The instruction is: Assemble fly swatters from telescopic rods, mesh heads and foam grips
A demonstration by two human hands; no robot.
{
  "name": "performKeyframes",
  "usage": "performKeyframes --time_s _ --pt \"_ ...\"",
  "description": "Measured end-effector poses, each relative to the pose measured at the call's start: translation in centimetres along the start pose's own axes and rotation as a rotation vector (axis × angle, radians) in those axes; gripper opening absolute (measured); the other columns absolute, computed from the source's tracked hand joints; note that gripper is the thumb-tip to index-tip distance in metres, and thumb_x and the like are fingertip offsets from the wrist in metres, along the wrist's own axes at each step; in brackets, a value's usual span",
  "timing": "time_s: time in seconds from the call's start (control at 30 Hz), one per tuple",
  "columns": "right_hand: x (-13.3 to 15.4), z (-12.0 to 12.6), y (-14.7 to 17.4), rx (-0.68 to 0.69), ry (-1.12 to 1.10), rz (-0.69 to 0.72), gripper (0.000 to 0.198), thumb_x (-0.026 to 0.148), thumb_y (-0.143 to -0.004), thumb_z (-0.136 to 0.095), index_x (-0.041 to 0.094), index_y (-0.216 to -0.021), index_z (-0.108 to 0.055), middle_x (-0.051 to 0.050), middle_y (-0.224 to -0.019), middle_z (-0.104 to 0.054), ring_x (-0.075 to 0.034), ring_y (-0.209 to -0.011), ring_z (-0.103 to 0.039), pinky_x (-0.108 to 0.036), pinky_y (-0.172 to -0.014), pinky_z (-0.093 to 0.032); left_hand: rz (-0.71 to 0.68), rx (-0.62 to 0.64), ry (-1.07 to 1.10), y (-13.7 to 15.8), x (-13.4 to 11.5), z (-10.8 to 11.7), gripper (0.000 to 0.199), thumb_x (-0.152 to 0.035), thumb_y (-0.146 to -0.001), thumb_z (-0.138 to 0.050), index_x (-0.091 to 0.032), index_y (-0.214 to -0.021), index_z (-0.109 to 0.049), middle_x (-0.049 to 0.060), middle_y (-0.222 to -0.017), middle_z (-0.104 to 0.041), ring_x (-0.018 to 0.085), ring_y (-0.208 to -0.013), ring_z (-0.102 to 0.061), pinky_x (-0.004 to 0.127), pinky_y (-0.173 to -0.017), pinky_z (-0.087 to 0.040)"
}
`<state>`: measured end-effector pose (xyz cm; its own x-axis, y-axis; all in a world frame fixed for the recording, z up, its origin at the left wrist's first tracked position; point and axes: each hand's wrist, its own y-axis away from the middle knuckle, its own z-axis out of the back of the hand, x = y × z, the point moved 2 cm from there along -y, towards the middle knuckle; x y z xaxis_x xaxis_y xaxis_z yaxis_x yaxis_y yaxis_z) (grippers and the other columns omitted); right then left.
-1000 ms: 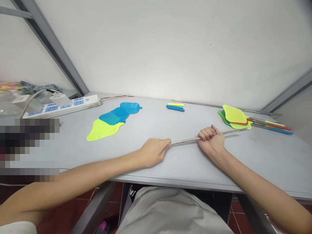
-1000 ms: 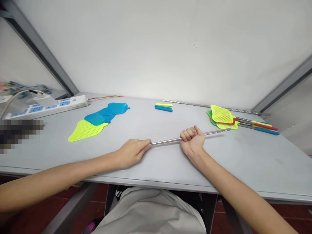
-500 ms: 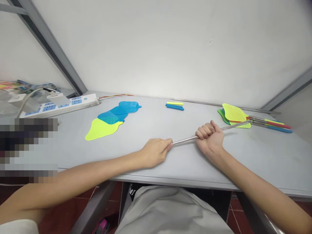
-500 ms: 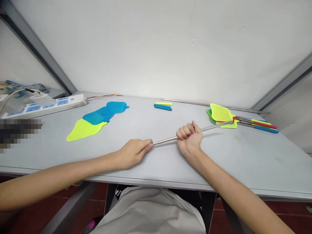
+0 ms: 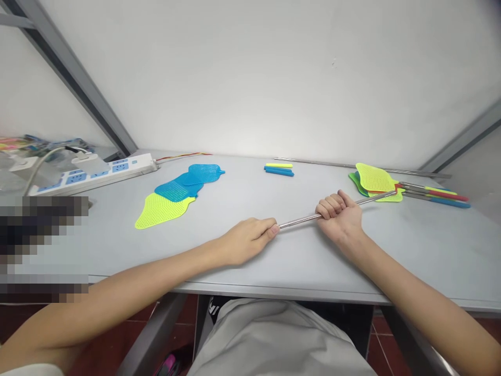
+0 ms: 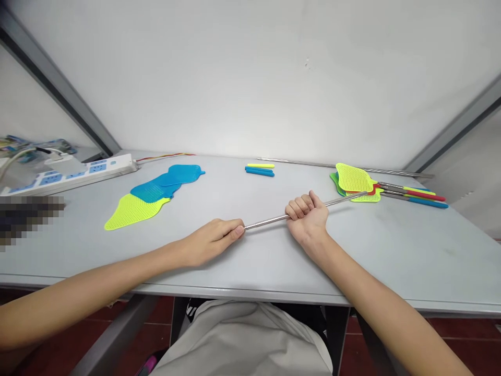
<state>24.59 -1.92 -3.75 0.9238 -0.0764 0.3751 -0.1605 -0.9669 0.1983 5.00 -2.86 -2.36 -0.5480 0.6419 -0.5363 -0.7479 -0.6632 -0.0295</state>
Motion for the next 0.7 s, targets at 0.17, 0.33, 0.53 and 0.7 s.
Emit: performKeyframes --time_s 0.17,0.33,0.53,0.7 --pt "0.05 0.07 -0.23 -0.009 -0.024 -0.017 0.034 0.019 -0.075 -0.035 0.018 -0.053 -0.009 0.007 -0.043 -0.006 -0.008 -0.034 -0.01 -0.021 -0.03 -0.014 -0.002 -0.014 0.123 0.12 -0.06 0.33 0.043 -0.04 -0.085 -0.012 -0.018 -0.079 -0.048 -0.003 -0.063 -0.046 0.009 -0.059 -0.042 0.021 -0.059 -0.032" --pt "0.22 0.02 -0.38 -0.027 -0.038 -0.006 0.032 0.019 -0.076 -0.032 0.018 -0.053 -0.01 0.007 -0.041 -0.008 -0.008 -0.033 -0.011 -0.021 -0.03 -0.015 0.073 -0.016 0.111 -0.03 0.2 0.41 0.042 -0.043 -0.084 -0.016 -0.017 -0.074 -0.048 -0.004 -0.059 -0.042 0.009 -0.055 -0.039 0.021 -0.054 -0.031" --pt "0.34 -0.01 -0.46 -0.04 -0.019 -0.013 0.033 0.021 -0.078 -0.029 0.018 -0.052 -0.009 0.007 -0.039 -0.011 -0.007 -0.032 -0.013 -0.021 -0.029 -0.017 0.062 -0.015 0.032 -0.3 0.02 0.27 0.036 -0.041 -0.083 -0.021 -0.017 -0.064 -0.04 -0.005 -0.053 -0.035 0.008 -0.049 -0.035 0.021 -0.049 -0.027" --pt "0.49 0.03 -0.56 -0.034 -0.021 -0.034 0.032 0.021 -0.077 -0.029 0.018 -0.052 -0.009 0.007 -0.038 -0.012 -0.007 -0.031 -0.014 -0.02 -0.029 -0.018 0.05 -0.021 0.03 -0.3 -0.06 0.36 0.035 -0.04 -0.084 -0.02 -0.018 -0.063 -0.038 -0.005 -0.054 -0.034 0.008 -0.05 -0.034 0.021 -0.051 -0.028"
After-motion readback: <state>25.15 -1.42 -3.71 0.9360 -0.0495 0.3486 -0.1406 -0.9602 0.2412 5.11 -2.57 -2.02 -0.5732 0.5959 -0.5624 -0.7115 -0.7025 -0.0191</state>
